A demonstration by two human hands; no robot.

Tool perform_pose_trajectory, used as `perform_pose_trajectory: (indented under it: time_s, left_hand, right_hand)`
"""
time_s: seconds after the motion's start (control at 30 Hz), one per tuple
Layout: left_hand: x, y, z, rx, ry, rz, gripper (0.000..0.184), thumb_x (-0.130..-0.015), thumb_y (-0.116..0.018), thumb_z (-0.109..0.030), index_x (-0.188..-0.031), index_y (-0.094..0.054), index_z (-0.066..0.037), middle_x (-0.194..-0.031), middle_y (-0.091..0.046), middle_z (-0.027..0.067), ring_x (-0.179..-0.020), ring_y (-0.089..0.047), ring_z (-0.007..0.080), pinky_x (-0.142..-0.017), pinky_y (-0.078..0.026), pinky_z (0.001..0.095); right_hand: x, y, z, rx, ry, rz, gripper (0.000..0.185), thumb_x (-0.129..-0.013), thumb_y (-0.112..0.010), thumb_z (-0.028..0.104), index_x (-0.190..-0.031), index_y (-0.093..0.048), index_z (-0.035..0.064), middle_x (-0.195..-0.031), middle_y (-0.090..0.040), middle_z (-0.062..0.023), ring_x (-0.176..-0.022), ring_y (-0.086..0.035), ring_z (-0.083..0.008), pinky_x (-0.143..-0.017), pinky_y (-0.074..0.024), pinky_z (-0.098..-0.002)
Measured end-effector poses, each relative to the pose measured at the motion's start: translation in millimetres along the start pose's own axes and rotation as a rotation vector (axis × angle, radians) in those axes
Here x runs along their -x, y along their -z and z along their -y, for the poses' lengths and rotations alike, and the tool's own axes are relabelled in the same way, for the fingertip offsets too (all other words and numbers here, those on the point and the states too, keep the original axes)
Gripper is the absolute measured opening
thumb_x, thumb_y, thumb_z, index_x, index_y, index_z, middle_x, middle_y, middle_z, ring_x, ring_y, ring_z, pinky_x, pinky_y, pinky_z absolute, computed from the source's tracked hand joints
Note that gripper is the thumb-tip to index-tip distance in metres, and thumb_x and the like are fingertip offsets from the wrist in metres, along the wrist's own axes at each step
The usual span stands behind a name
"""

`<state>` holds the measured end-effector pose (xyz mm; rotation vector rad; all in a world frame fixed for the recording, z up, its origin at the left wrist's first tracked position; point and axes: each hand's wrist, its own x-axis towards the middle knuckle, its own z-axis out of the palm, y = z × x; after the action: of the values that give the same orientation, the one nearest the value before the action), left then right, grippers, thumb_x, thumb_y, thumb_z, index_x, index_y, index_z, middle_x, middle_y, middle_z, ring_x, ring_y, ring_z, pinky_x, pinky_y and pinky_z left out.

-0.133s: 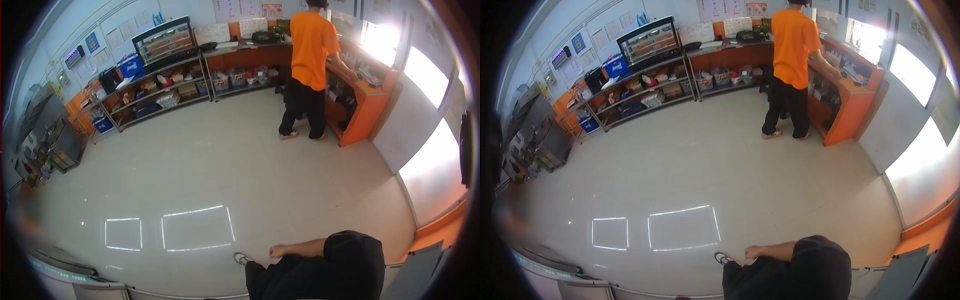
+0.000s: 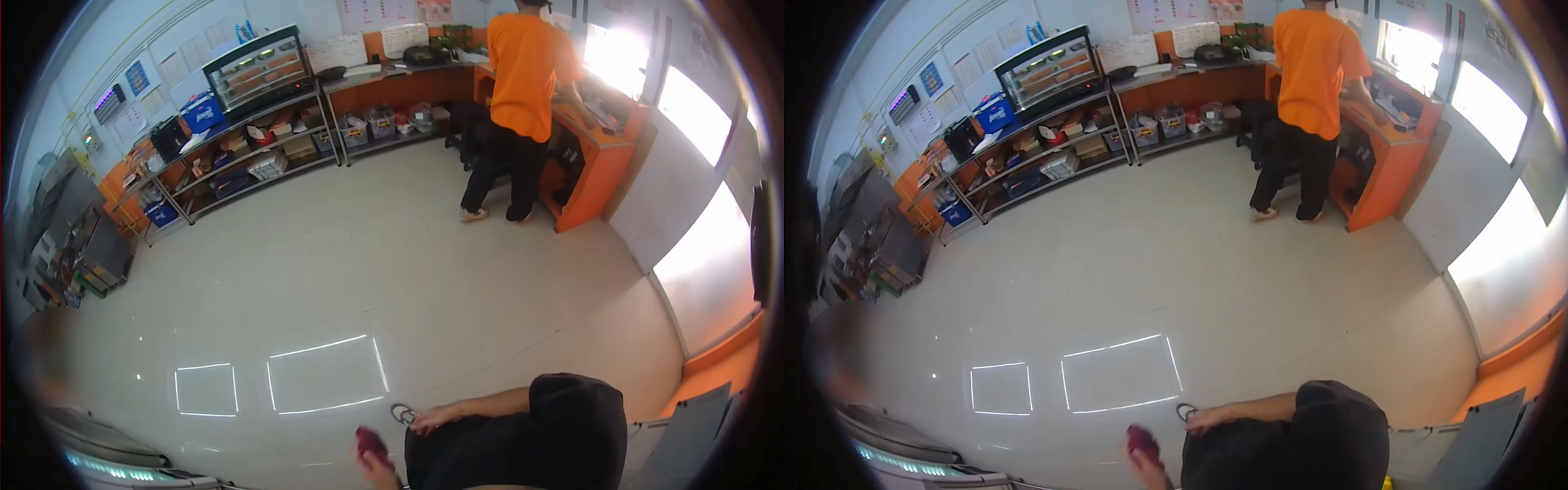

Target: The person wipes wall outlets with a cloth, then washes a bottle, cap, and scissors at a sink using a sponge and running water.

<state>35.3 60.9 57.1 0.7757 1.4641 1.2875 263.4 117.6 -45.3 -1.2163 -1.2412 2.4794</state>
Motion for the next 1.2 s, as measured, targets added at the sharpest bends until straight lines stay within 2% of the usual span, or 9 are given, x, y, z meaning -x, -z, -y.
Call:
perform_pose_trajectory:
  time_s: [0.1,0.3,0.37,0.53,0.63,0.67,0.8,0.93,1.2]
  left_hand:
    - [-92.1,-34.8,-25.8,-0.2,-0.079,0.303,0.037,-0.106,-0.04,-0.028,-0.119,-0.058,0.001,-0.102,-0.064,0.0082,-0.087,-0.058,0.0138,-0.076,-0.048,0.0272]
    - [-219.5,-131.1,-75.2,-0.36,-0.037,0.827,0.041,-0.106,-0.04,-0.028,-0.131,-0.055,0.001,-0.111,-0.063,0.0097,-0.102,-0.06,0.0179,-0.091,-0.046,0.029]
    - [-276.2,-166.7,-64.4,-0.424,-0.211,0.977,0.039,-0.105,-0.042,-0.028,-0.125,-0.06,0.0,-0.123,-0.06,0.0166,-0.117,-0.055,0.0298,-0.103,-0.04,0.0369]
    - [-391.0,-270.4,-72.5,-0.665,-0.562,1.095,0.036,-0.102,-0.047,-0.026,-0.111,-0.067,0.002,-0.115,-0.059,0.0161,-0.106,-0.056,0.031,-0.096,-0.043,0.038]
    - [-445.4,-336.4,-89.6,-0.448,-0.228,1.067,0.036,-0.102,-0.047,-0.026,-0.111,-0.067,0.003,-0.115,-0.058,0.0177,-0.105,-0.056,0.0301,-0.092,-0.044,0.036]
    - [-464.3,-359.8,-100.0,-0.415,-0.378,0.995,0.037,-0.103,-0.046,-0.027,-0.105,-0.068,0.003,-0.103,-0.062,0.0142,-0.093,-0.059,0.024,-0.081,-0.047,0.0339]
    - [-533.5,-432.2,-147.4,-0.308,-0.083,0.732,0.044,-0.106,-0.042,-0.035,-0.092,-0.064,0.0,-0.08,-0.062,0.0029,-0.073,-0.053,0.0128,-0.067,-0.046,0.0315]
    - [-615.7,-502.9,-179.0,0.14,0.024,0.426,0.041,-0.105,-0.043,-0.034,-0.096,-0.063,0.002,-0.09,-0.066,0.0088,-0.08,-0.066,0.0194,-0.074,-0.054,0.0337]
    - [-798.2,-674.8,-224.4,-0.328,0.154,0.744,0.024,-0.096,-0.059,-0.019,-0.101,-0.065,0.003,-0.08,-0.067,0.0078,-0.062,-0.062,0.0146,-0.053,-0.05,0.0274]
  right_hand:
    - [-25.9,-2.0,119.4,-0.563,0.036,0.068,0.06,-0.096,-0.056,0.052,-0.136,-0.048,0.0075,-0.125,-0.056,-0.0106,-0.113,-0.056,-0.0184,-0.091,-0.0499,-0.0393]
    - [-22.5,92.7,180.2,-0.652,0.356,-0.293,0.049,-0.099,-0.057,0.037,-0.138,-0.046,0.0108,-0.132,-0.052,-0.0067,-0.118,-0.055,-0.0212,-0.1,-0.0462,-0.0427]
    - [-36.3,127.9,175.6,-0.806,0.525,-0.393,0.044,-0.099,-0.057,0.033,-0.136,-0.047,0.0111,-0.129,-0.054,-0.0061,-0.118,-0.055,-0.0207,-0.101,-0.046,-0.0438]
    - [-24.4,227.1,257.3,-1.254,0.586,-0.454,0.033,-0.098,-0.057,0.021,-0.129,-0.053,0.0114,-0.117,-0.058,-0.004,-0.111,-0.057,-0.0176,-0.099,-0.0466,-0.049]
    - [-44.7,325.6,288.7,-1.027,0.47,-0.582,0.041,-0.094,-0.064,0.023,-0.131,-0.053,0.0104,-0.123,-0.055,-0.0055,-0.123,-0.049,-0.0202,-0.097,-0.0465,-0.0511]
    - [-27.0,342.4,331.6,-0.989,0.507,-0.634,0.035,-0.095,-0.064,0.024,-0.124,-0.058,0.0049,-0.114,-0.061,-0.0045,-0.106,-0.059,-0.016,-0.094,-0.0485,-0.0353]
    - [-46.4,460.2,401.1,-0.674,0.616,-0.46,0.04,-0.095,-0.065,0.029,-0.126,-0.059,0.0045,-0.106,-0.065,-0.0035,-0.093,-0.062,-0.0133,-0.084,-0.0515,-0.0301]
    - [-57.7,574.0,471.1,-0.026,0.455,-0.533,0.042,-0.093,-0.066,0.035,-0.121,-0.063,0.0047,-0.095,-0.066,-0.0029,-0.081,-0.059,-0.0113,-0.072,-0.0519,-0.0294]
    - [-55.0,779.4,522.6,0.407,0.437,-0.866,0.035,-0.098,-0.056,0.034,-0.117,-0.065,0.007,-0.1,-0.068,-0.0161,-0.093,-0.064,-0.0304,-0.084,-0.0506,-0.0392]
